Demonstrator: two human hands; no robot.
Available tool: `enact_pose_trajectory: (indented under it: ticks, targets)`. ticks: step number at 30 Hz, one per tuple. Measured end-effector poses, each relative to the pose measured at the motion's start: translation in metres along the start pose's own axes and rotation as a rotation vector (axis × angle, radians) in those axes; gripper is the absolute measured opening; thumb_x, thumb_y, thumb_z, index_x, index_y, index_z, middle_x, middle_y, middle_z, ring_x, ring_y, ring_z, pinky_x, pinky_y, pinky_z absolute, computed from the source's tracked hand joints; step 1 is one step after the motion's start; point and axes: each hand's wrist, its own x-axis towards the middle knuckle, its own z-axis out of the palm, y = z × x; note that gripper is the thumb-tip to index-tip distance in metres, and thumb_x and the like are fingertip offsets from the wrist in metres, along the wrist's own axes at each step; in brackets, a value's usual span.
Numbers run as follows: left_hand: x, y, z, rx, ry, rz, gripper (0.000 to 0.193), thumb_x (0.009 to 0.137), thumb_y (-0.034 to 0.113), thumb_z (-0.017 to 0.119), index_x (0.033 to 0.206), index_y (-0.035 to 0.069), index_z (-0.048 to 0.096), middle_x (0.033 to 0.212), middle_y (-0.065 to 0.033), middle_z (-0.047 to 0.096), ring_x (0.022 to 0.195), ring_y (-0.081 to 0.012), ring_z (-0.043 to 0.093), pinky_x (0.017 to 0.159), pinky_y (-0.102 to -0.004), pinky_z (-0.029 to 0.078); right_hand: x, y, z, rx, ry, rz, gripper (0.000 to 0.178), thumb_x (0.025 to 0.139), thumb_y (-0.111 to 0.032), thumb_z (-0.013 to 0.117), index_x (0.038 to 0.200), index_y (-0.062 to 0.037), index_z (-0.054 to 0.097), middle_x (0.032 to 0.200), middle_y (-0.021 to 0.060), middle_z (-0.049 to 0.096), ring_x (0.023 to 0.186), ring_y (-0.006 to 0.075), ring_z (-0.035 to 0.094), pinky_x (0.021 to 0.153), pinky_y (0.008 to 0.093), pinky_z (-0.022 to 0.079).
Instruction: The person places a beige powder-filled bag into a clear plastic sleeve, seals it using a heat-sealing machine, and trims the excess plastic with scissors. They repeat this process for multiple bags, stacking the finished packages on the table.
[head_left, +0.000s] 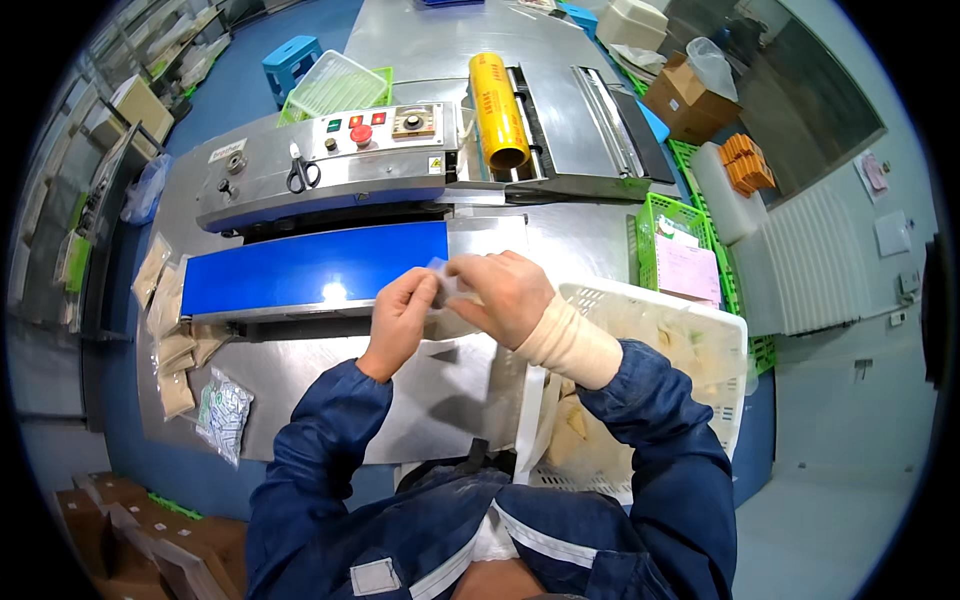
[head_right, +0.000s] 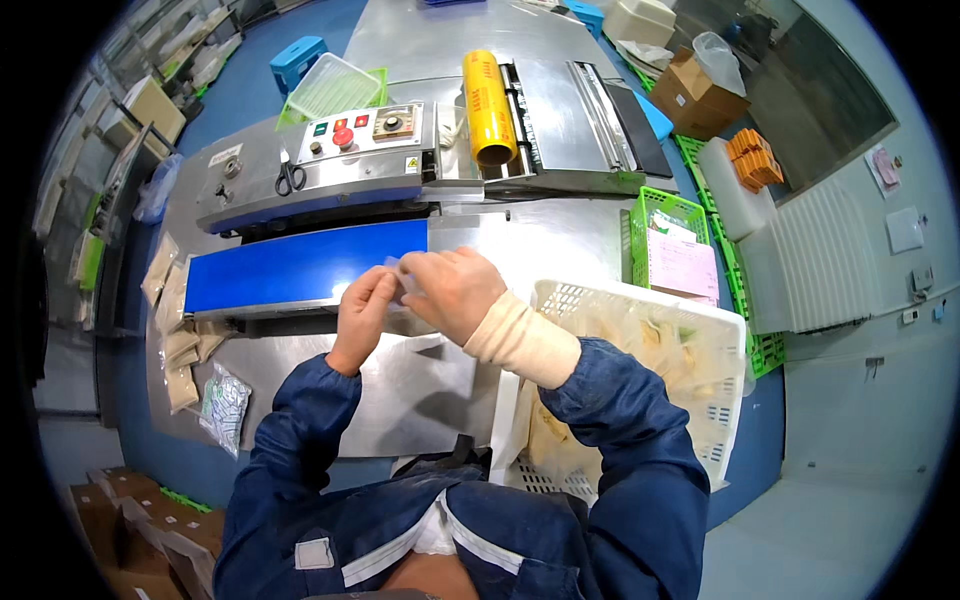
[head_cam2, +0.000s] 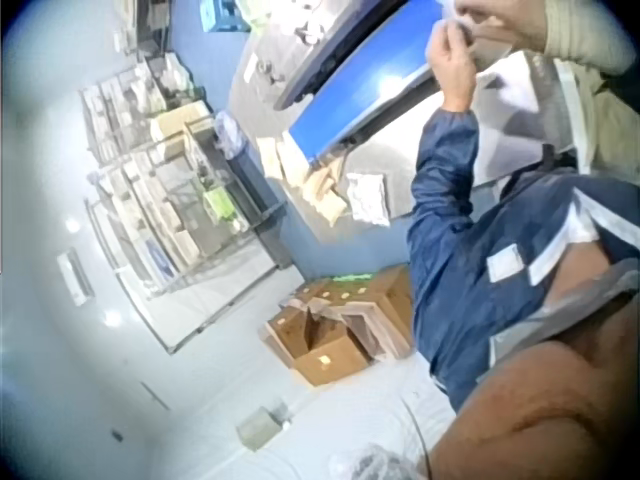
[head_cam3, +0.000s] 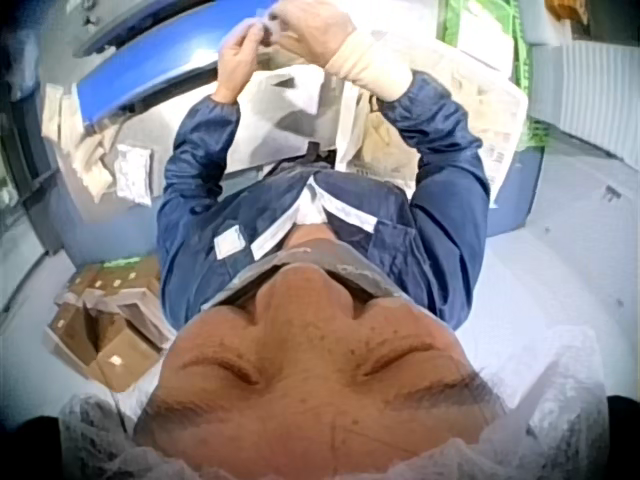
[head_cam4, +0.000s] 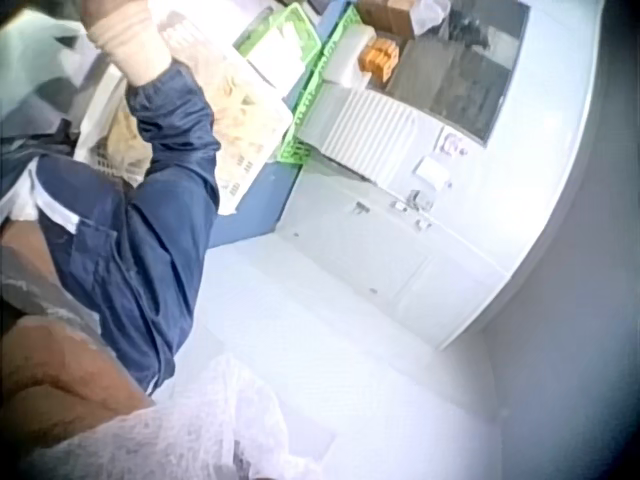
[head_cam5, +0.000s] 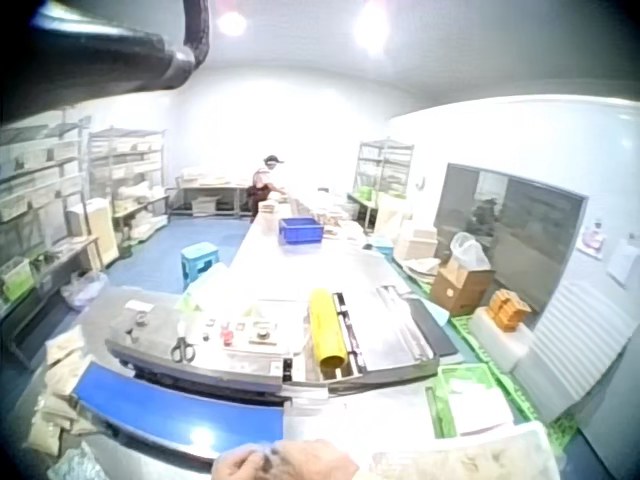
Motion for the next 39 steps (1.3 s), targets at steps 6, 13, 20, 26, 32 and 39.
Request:
enact_pose_trajectory:
  ticks: [6,13,20,26,32,39]
  targets:
    - [-0.006,0.016,-0.013,0.033,0.055,0.099,0.021,0.091,0.015,0.044,0.087,0.000,0.058,0.078,-0.0003,0.057,0.073,-0.0067,0.051,0.067,-0.0201,0.041,-0.013,0.019,-0.007,-0.092,0.007,-0.174,0.017,0.070,-0.018,0.065,0.065,-0.0064,0.053,0.089,0.0039,0.058,0.085,0.0200,0.054,0.079,0.0334,0.039]
    - [-0.007,0.021,-0.027,0.020,0.057,0.073,0.023,0.092,0.016,0.044,0.087,-0.001,0.058,0.079,-0.0020,0.059,0.073,-0.0087,0.052,0.069,-0.0213,0.042,-0.026,0.031,-0.039,-0.166,-0.029,-0.139,0.017,0.068,-0.017,0.067,0.064,-0.0048,0.055,0.116,0.0099,0.051,0.112,0.0269,0.044,0.092,0.0414,0.034]
    - [-0.006,0.021,-0.035,-0.191,0.048,0.072,0.025,0.093,0.017,0.041,0.085,0.000,0.057,0.077,-0.0035,0.059,0.072,-0.0100,0.055,0.069,-0.0231,0.044,-0.035,0.046,-0.052,0.480,0.125,0.153,0.023,0.072,0.000,0.054,0.095,-0.0031,0.056,0.121,0.0124,0.048,0.110,0.0243,0.046,0.094,0.0348,0.036]
    - [0.004,0.016,-0.032,-0.208,0.033,0.028,0.025,0.093,0.018,0.041,0.084,0.001,0.056,0.076,-0.0025,0.059,0.069,-0.0092,0.054,0.068,-0.0220,0.044,-0.039,0.079,-0.012,0.716,-0.195,0.314,0.052,0.073,-0.007,0.052,0.124,-0.0052,0.043,0.120,0.0129,0.048,0.108,0.0212,0.047,0.096,0.0314,0.035]
    - [0.018,-0.004,-0.042,-0.215,0.092,0.003,0.022,0.093,0.018,0.041,0.087,0.002,0.055,0.079,-0.0035,0.059,0.071,-0.0103,0.056,0.068,-0.0244,0.046,-0.028,0.085,0.029,0.854,-0.151,0.383,0.033,0.079,-0.014,0.056,0.110,-0.0006,0.052,0.098,0.0078,0.057,0.090,0.0147,0.053,0.084,0.0269,0.042]
    - [0.025,-0.018,-0.041,-0.285,0.178,-0.031,0.024,0.092,0.021,0.042,0.084,0.003,0.057,0.075,-0.0020,0.059,0.067,-0.0091,0.053,0.065,-0.0216,0.043,-0.012,0.091,0.056,0.732,-0.053,0.434,0.023,0.081,-0.020,0.056,0.093,-0.0002,0.058,0.077,0.0049,0.057,0.073,0.0121,0.051,0.070,0.0251,0.044]
